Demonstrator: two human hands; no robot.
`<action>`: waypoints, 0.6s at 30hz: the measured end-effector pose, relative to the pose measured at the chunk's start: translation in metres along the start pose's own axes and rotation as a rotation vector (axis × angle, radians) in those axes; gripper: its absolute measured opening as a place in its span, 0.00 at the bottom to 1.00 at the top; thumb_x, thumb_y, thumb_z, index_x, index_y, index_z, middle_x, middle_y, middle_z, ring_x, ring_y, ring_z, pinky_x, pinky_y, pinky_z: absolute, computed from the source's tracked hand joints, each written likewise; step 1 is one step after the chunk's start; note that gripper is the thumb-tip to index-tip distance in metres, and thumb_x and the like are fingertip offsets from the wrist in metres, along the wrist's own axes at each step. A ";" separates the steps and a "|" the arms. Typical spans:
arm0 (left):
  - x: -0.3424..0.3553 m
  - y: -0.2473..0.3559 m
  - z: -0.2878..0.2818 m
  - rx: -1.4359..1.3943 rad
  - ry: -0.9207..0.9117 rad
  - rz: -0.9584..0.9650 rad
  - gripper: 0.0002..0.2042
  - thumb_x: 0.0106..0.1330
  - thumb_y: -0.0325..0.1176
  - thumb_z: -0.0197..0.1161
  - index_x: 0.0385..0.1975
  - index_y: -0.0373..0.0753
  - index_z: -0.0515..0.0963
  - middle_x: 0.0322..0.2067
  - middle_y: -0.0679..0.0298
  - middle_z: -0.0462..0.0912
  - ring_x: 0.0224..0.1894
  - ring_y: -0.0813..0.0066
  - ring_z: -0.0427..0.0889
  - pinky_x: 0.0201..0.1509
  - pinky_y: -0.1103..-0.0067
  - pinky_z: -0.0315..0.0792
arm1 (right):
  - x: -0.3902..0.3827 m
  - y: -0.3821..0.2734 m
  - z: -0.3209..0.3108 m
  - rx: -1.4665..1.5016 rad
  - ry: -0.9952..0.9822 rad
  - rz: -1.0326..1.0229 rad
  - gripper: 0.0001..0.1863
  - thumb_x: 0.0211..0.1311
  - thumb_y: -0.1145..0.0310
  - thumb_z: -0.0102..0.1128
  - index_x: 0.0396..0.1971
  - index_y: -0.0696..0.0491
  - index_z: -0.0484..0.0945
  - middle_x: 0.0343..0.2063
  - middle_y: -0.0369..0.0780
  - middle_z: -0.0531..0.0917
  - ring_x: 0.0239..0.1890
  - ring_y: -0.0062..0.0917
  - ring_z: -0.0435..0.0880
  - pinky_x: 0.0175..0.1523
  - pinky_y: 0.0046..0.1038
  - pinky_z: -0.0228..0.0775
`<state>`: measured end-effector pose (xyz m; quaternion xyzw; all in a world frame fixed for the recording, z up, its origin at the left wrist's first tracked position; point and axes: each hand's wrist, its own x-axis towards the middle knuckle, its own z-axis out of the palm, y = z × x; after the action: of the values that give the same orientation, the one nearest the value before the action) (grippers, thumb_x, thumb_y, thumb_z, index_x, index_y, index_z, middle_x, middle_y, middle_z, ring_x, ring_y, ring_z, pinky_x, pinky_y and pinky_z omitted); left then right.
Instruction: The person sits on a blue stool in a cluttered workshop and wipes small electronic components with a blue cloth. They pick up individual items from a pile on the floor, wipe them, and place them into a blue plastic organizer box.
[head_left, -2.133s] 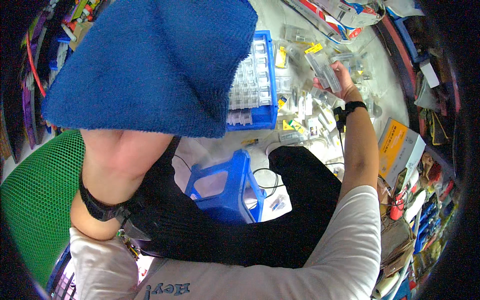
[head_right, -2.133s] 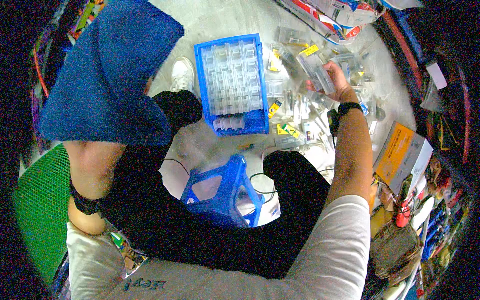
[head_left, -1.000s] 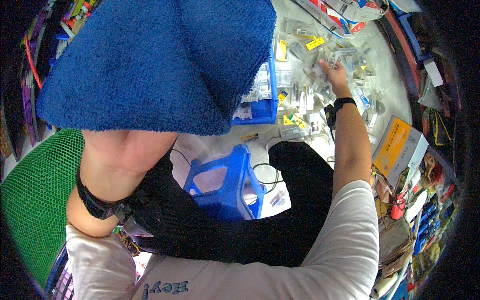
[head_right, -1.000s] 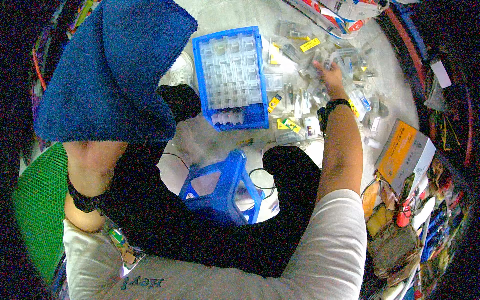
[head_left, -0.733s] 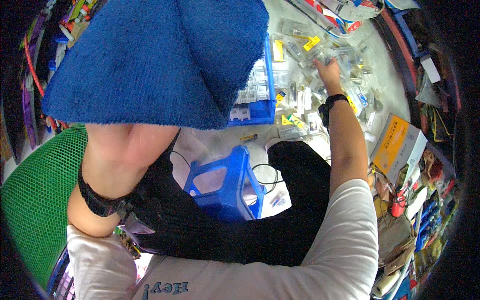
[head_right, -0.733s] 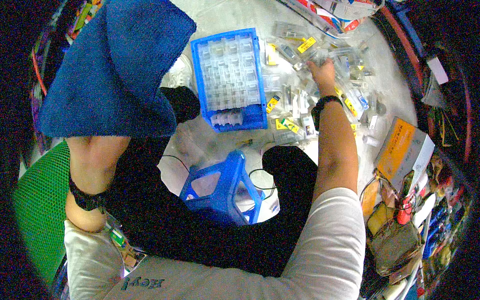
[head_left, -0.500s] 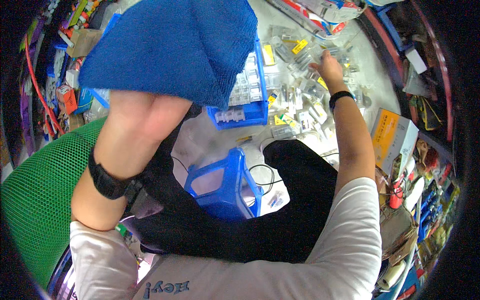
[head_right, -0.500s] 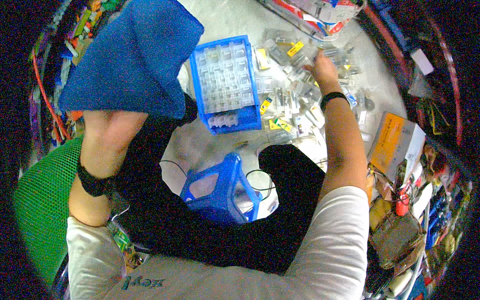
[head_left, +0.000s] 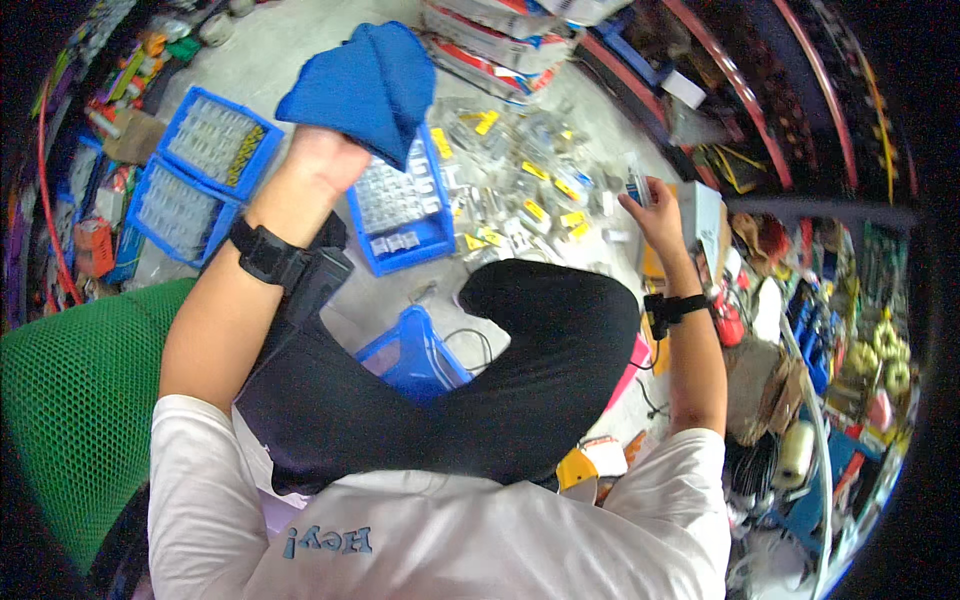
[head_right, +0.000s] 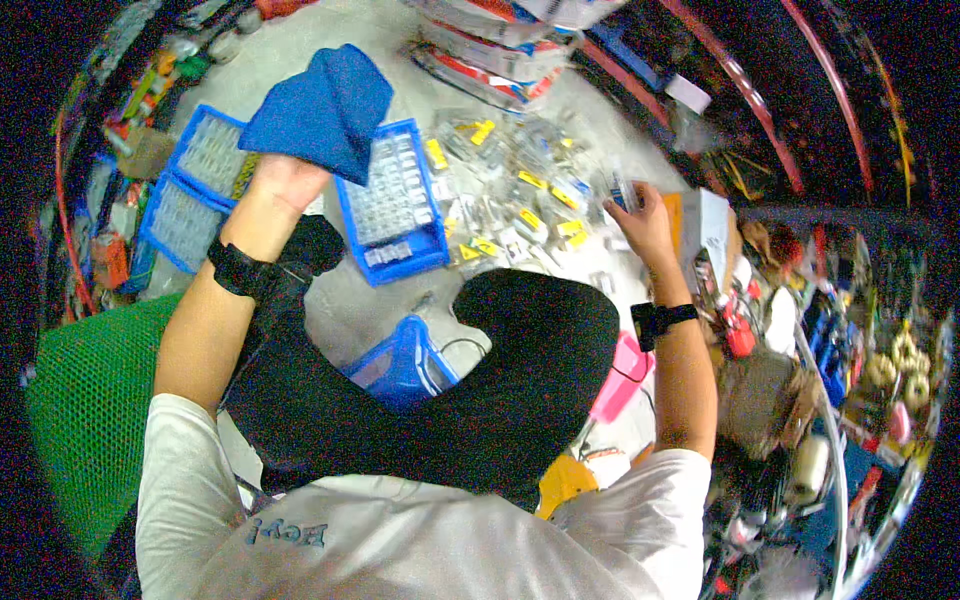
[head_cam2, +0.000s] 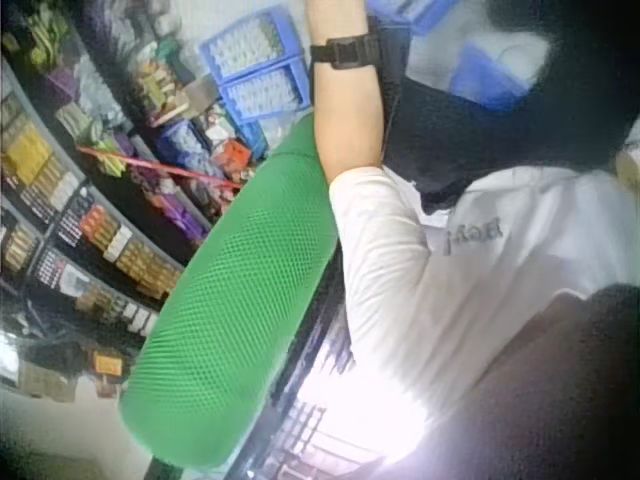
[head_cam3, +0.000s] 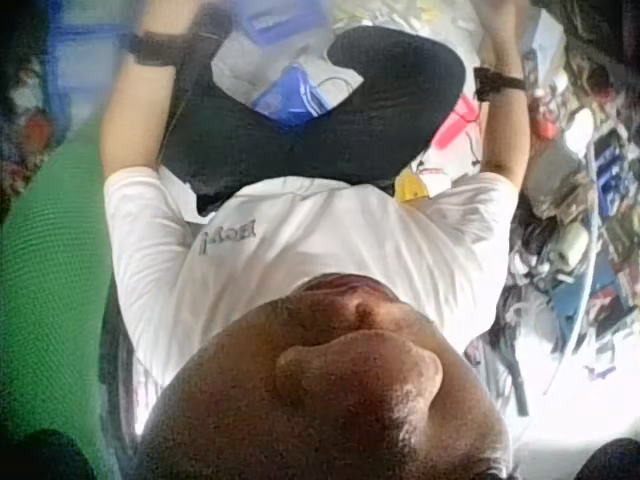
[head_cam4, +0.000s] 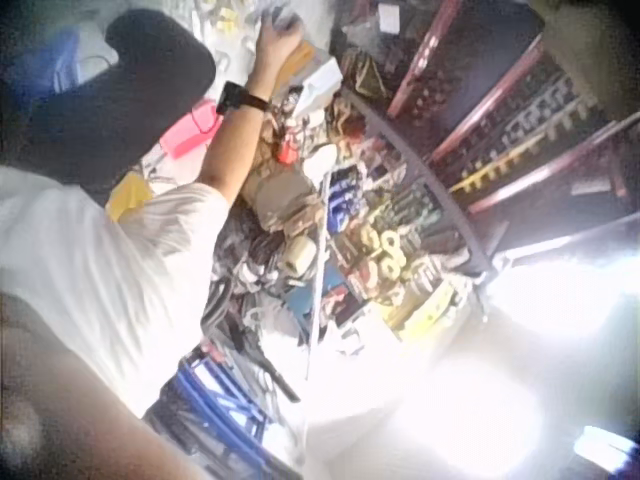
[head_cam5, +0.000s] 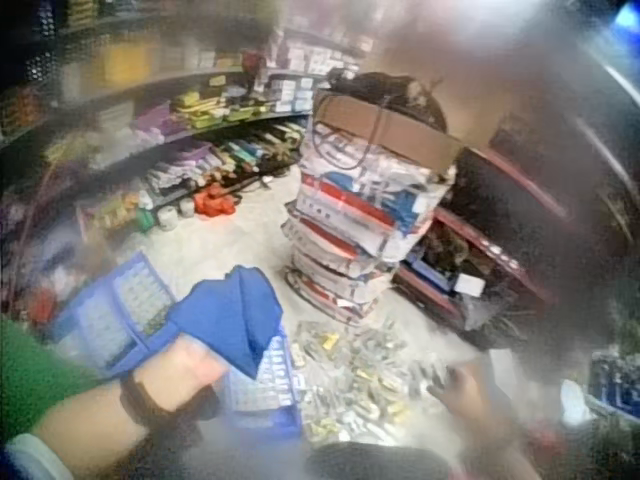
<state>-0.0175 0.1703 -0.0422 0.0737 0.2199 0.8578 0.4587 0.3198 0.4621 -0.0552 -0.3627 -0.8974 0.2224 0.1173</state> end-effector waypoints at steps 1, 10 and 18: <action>0.000 0.005 -0.011 -0.010 -0.014 -0.020 0.14 0.64 0.37 0.44 0.43 0.36 0.68 0.45 0.60 0.73 0.47 0.67 0.71 0.55 0.71 0.63 | -0.015 -0.008 -0.006 0.117 -0.032 0.130 0.23 0.43 0.61 0.67 0.34 0.60 0.71 0.24 0.38 0.76 0.25 0.20 0.73 0.32 0.23 0.67; -0.019 -0.003 0.037 0.069 -0.164 -0.133 0.18 0.65 0.40 0.42 0.49 0.37 0.65 0.50 0.60 0.69 0.51 0.68 0.68 0.58 0.72 0.59 | -0.180 -0.106 -0.043 1.443 0.136 0.630 0.18 0.61 0.54 0.42 0.30 0.56 0.69 0.19 0.37 0.74 0.13 0.18 0.69 0.19 0.16 0.61; -0.040 -0.028 0.076 0.831 -0.130 0.036 0.15 0.63 0.34 0.48 0.47 0.36 0.66 0.47 0.61 0.72 0.48 0.73 0.71 0.54 0.77 0.63 | -0.141 -0.270 -0.023 1.760 -0.035 0.229 0.21 0.60 0.63 0.49 0.50 0.57 0.62 0.35 0.35 0.72 0.37 0.18 0.72 0.44 0.23 0.65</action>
<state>0.0515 0.1752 0.0163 0.3103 0.5163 0.6977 0.3877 0.2668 0.1984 0.0888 -0.2249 -0.3610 0.8477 0.3170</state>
